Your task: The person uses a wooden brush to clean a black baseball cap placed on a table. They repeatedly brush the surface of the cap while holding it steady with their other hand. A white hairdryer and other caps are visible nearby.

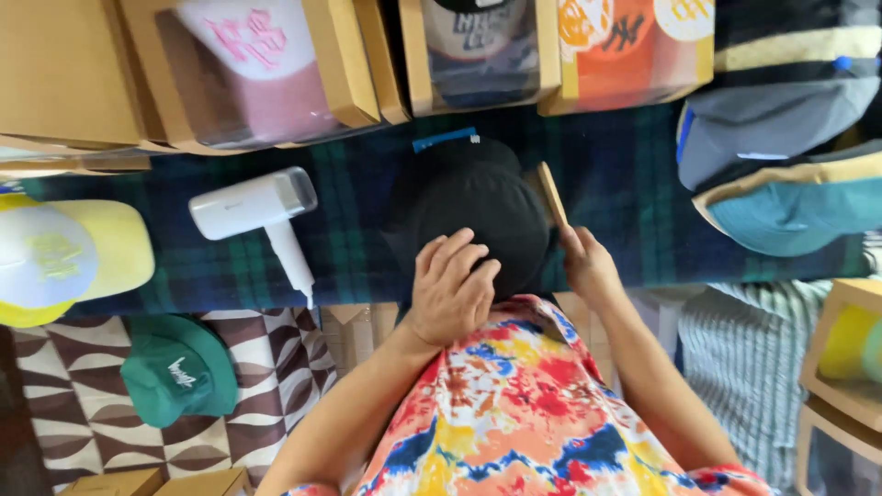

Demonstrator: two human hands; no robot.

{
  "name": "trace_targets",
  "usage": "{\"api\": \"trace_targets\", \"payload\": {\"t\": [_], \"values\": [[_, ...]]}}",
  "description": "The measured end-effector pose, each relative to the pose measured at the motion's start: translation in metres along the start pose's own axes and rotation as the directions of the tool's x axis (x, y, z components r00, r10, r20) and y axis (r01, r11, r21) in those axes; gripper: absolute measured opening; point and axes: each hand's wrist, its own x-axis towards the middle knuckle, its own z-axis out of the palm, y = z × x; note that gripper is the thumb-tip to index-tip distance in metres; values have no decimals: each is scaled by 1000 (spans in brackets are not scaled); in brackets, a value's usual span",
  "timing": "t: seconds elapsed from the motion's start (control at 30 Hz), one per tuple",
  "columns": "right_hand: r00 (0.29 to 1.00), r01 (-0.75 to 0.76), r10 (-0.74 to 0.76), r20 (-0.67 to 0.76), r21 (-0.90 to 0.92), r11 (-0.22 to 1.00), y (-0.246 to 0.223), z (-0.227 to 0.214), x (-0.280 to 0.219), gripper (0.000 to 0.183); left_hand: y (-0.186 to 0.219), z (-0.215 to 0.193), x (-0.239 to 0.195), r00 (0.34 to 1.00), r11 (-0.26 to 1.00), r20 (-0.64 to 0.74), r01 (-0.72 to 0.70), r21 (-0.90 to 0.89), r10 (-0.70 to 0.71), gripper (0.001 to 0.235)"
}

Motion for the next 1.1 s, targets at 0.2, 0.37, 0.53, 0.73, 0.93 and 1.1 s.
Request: {"api": "trace_targets", "payload": {"t": [0.2, 0.37, 0.53, 0.73, 0.93, 1.1], "values": [[954, 256, -265, -140, -75, 964, -34, -6, -75, 45, -12, 8, 15, 998, 992, -53, -16, 125, 23, 15], [995, -10, 34, -98, 238, 971, 35, 24, -24, 42, -12, 6, 12, 1000, 994, -8, -3, 111, 4, 15], [983, 113, -68, -169, 272, 956, 9, 21, -55, 43, -13, 7, 9, 1000, 993, 8, 3, 115, -4, 13], [976, 24, -34, -216, -52, 998, -9, -2, -29, 38, -14, 2, 10, 1000, 990, 21, 9, 143, -12, 13], [998, 26, -29, 60, 45, 999, -51, -2, 16, 41, -15, 9, 7, 1000, 991, 4, 8, 131, -8, 12], [979, 188, -196, 50, 132, 973, -92, -31, -1, 36, -15, 10, 6, 1000, 993, -5, 13, 121, -13, 13]]}}
